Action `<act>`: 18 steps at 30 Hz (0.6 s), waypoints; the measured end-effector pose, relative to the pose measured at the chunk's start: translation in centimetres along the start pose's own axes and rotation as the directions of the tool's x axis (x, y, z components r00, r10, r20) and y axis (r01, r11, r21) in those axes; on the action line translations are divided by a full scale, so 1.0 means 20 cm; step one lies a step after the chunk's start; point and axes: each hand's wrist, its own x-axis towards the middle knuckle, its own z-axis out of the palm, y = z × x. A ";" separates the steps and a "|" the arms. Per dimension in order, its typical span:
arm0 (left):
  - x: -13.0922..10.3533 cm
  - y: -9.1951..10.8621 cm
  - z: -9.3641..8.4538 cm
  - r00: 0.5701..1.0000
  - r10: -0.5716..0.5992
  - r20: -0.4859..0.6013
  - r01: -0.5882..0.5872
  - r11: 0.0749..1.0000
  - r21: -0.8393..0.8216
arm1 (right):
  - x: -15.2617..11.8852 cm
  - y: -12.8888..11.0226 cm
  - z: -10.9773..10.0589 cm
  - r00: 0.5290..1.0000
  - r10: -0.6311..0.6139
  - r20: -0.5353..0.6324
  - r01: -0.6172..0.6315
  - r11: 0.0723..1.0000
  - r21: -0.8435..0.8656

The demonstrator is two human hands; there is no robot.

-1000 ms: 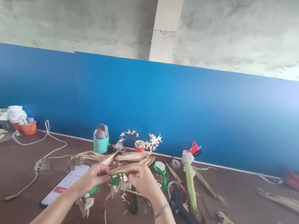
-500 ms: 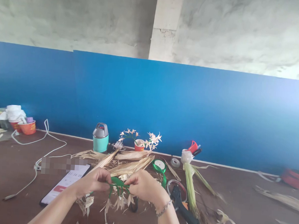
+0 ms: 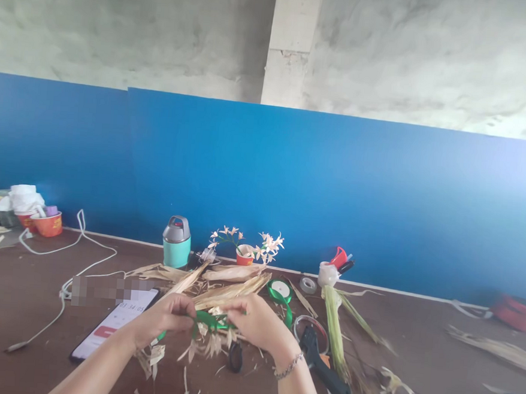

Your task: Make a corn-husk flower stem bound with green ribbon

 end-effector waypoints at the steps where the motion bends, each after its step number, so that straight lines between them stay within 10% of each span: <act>1: 0.01 -0.01 0.00 0.999 0.008 -0.038 -0.010 0.998 -0.064 | 0.02 0.01 0.00 0.994 -0.021 -0.110 0.029 0.997 0.066; 5: 0.04 -0.04 0.00 0.991 0.033 -0.131 -0.083 0.914 -0.397 | 0.11 0.10 0.00 0.889 0.141 -0.435 0.052 0.914 0.402; 9: 0.06 -0.06 0.04 0.978 0.064 -0.199 -0.169 0.799 -0.577 | 0.13 0.13 0.05 0.926 0.232 -0.297 -0.043 0.847 0.530; 13: 0.07 -0.08 0.09 0.960 0.034 -0.278 -0.200 0.777 -0.596 | 0.09 0.04 0.14 0.999 0.037 -0.019 -0.014 0.736 0.677; 18: 0.08 -0.09 0.12 0.934 0.030 -0.356 -0.247 0.773 -0.584 | 0.09 -0.06 0.25 0.975 0.156 -0.156 -0.004 0.720 0.694</act>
